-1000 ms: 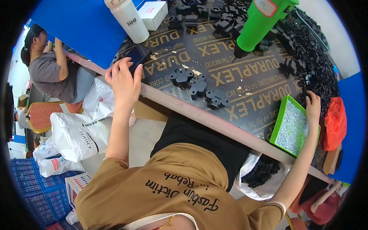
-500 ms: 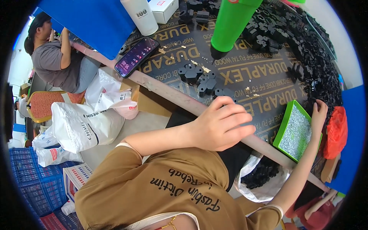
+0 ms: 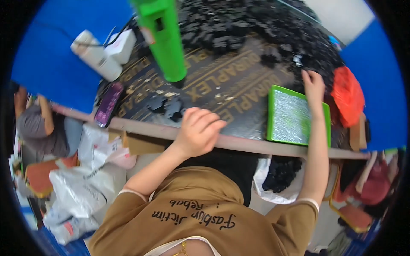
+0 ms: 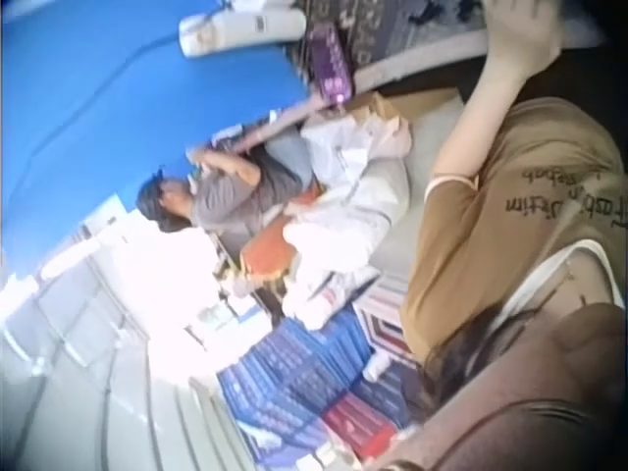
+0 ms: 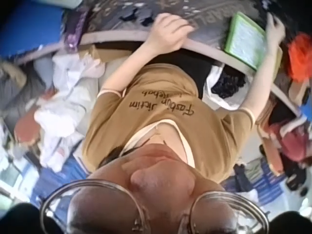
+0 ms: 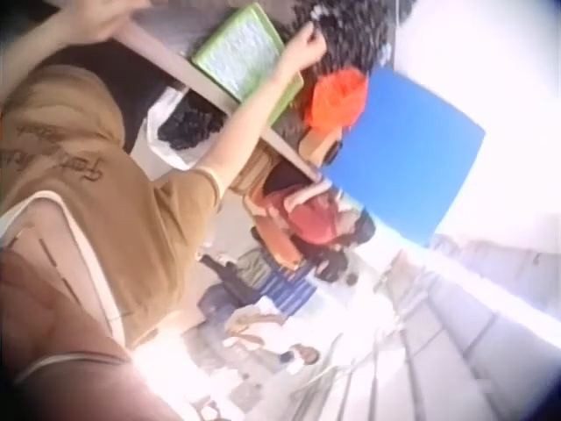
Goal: Assembling small black plastic components using hands and an electric screwdriver at a workbench.
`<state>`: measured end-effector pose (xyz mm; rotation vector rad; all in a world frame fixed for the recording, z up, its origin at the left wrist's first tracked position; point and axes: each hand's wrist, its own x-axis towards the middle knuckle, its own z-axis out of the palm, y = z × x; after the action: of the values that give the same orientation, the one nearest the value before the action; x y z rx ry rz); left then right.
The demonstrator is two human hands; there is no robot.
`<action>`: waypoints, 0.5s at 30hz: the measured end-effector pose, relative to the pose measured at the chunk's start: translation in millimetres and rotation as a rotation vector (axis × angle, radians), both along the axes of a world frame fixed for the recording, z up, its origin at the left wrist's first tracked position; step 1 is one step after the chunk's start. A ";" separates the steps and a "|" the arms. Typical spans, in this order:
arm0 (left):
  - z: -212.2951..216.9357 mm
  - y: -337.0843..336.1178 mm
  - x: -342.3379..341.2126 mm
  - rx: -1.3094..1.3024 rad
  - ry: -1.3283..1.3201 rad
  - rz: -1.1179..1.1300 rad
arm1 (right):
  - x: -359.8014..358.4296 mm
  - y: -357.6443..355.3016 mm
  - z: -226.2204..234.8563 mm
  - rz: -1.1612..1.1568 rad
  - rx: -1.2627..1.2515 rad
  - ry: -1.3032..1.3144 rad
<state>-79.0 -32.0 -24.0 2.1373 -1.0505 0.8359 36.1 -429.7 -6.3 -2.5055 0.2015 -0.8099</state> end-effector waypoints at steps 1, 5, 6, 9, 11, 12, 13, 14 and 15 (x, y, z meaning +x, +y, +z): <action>3.1 -0.3 0.4 -0.017 0.003 -0.009 | -2.0 4.9 3.7 0.006 0.022 0.000; 4.1 -3.5 2.4 -0.049 -0.023 -0.035 | -13.2 9.1 8.7 -0.017 0.153 0.008; 4.5 -4.1 2.6 -0.050 -0.030 -0.026 | -13.4 6.6 9.0 -0.040 0.166 0.013; 6.6 -5.6 5.3 -0.058 -0.004 -0.016 | -18.7 20.6 17.7 -0.013 0.253 -0.056; 7.4 -5.9 5.5 -0.052 0.013 0.002 | -13.7 17.9 17.7 0.072 0.289 -0.025; 7.4 -6.2 4.5 -0.047 0.032 0.008 | -11.4 20.9 16.2 0.175 0.313 -0.108; 8.0 -7.0 4.2 -0.042 0.053 0.015 | -10.6 15.8 14.6 0.181 0.300 -0.042; 8.3 -7.5 4.1 -0.041 0.052 0.013 | -11.0 10.4 13.3 0.185 0.287 0.025; 9.2 -8.4 3.6 -0.023 0.041 0.025 | -9.8 4.0 13.8 0.251 0.353 0.088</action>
<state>-75.3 -40.4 -14.8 2.1434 -0.9908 0.8091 26.3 -425.7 7.5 -2.1781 0.0504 -0.5128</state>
